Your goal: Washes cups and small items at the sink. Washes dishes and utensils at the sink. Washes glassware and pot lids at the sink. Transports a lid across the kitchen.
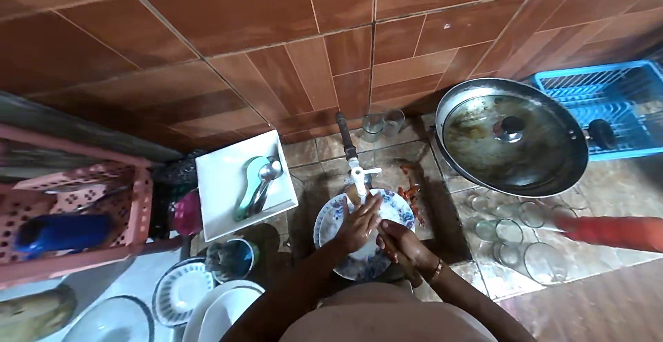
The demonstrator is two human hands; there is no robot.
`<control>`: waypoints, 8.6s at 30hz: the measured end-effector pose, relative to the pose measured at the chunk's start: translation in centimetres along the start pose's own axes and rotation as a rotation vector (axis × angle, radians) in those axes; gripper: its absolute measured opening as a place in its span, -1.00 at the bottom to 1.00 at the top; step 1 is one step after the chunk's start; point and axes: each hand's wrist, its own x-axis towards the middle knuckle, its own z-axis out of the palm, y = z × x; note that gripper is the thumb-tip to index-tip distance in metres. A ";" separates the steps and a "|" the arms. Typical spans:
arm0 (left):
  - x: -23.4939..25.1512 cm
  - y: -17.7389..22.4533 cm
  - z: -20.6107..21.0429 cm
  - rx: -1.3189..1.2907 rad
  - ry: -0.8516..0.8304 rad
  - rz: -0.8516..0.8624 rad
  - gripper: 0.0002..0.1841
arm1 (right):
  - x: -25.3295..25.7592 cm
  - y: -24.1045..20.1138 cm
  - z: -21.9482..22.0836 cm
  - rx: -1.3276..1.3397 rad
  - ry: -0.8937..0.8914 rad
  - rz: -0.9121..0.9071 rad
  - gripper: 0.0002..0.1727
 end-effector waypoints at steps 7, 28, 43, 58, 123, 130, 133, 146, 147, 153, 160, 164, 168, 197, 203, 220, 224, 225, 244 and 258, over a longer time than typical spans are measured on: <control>3.7 -4.6 -2.5 -0.237 -0.034 -0.344 -0.33 | -1.6 1.1 -0.5 -0.027 -0.024 0.017 -0.51; -0.3 0.5 -15.1 -1.341 0.758 -0.246 -0.73 | 10.2 -6.7 4.2 -0.425 -0.251 -0.348 -0.74; -6.0 -8.3 -22.5 0.333 0.107 -1.038 -0.53 | 19.8 -5.7 -2.3 -1.241 0.522 0.112 -0.27; 4.7 -3.7 -8.0 0.257 -0.347 -0.551 -0.57 | 19.7 -7.2 -5.6 -1.247 0.433 0.157 -0.51; -11.3 2.7 -13.3 -0.383 0.742 -0.548 -0.40 | 2.2 4.5 -2.0 -1.708 0.278 -0.530 -0.20; -26.1 0.6 -16.5 -0.521 1.140 -0.816 -0.46 | 3.1 2.3 -3.9 -1.328 0.463 0.089 -0.23; -32.2 -0.3 -15.1 -0.441 1.151 -0.986 -0.41 | 3.2 1.7 -2.3 -1.291 0.475 0.155 -0.46; -40.8 -5.5 -7.4 -0.330 1.028 -1.269 -0.45 | -4.7 -6.9 -0.2 -1.868 0.745 -0.621 -0.75; -40.9 -5.5 -8.1 -0.225 0.892 -1.320 -0.44 | -5.1 -7.2 -0.7 -1.833 0.765 -0.595 -0.74; -38.3 -2.8 -13.2 0.202 0.484 -1.232 -0.38 | -6.5 -6.3 -5.4 -1.290 0.871 -0.317 -0.67; -19.8 0.4 -11.5 0.112 0.183 -0.698 -0.50 | -6.2 -1.8 -8.7 -0.757 0.965 -0.286 -0.61; -10.2 -1.9 -5.3 0.098 -0.273 -0.796 -0.42 | -7.0 -1.0 -8.3 -0.637 0.965 -0.335 -0.65; -7.6 -5.9 -0.7 -0.133 -0.229 -0.921 -0.35 | -8.7 -1.0 -8.5 -0.531 0.974 -0.353 -0.66; -9.4 0.3 -7.7 -0.106 0.142 -0.778 -0.43 | -0.1 0.3 -4.7 -0.638 0.667 -0.465 -0.60; -11.1 -0.3 -3.9 -0.294 0.176 -0.752 -0.50 | 3.2 5.2 -2.4 -0.241 0.568 -0.303 -0.60; -17.1 3.1 -10.8 -0.048 0.403 -0.714 -0.43 | 4.4 0.7 -3.8 -1.419 0.248 -0.042 -0.44; -21.9 2.4 -13.5 -0.003 0.634 -0.708 -0.41 | 2.8 3.5 -7.2 -1.635 0.242 0.202 -0.06; -23.5 1.8 -14.0 -0.049 0.708 -0.747 -0.40 | 2.4 4.2 -7.5 -1.652 0.229 0.232 -0.06; -40.5 -3.5 -6.2 -0.473 1.123 -1.133 -0.35 | 7.1 7.2 3.7 -1.086 0.227 0.194 -0.42; -37.9 1.1 -12.5 0.244 0.613 -1.085 -0.41 | 8.3 3.2 1.6 -1.382 0.348 0.085 -0.56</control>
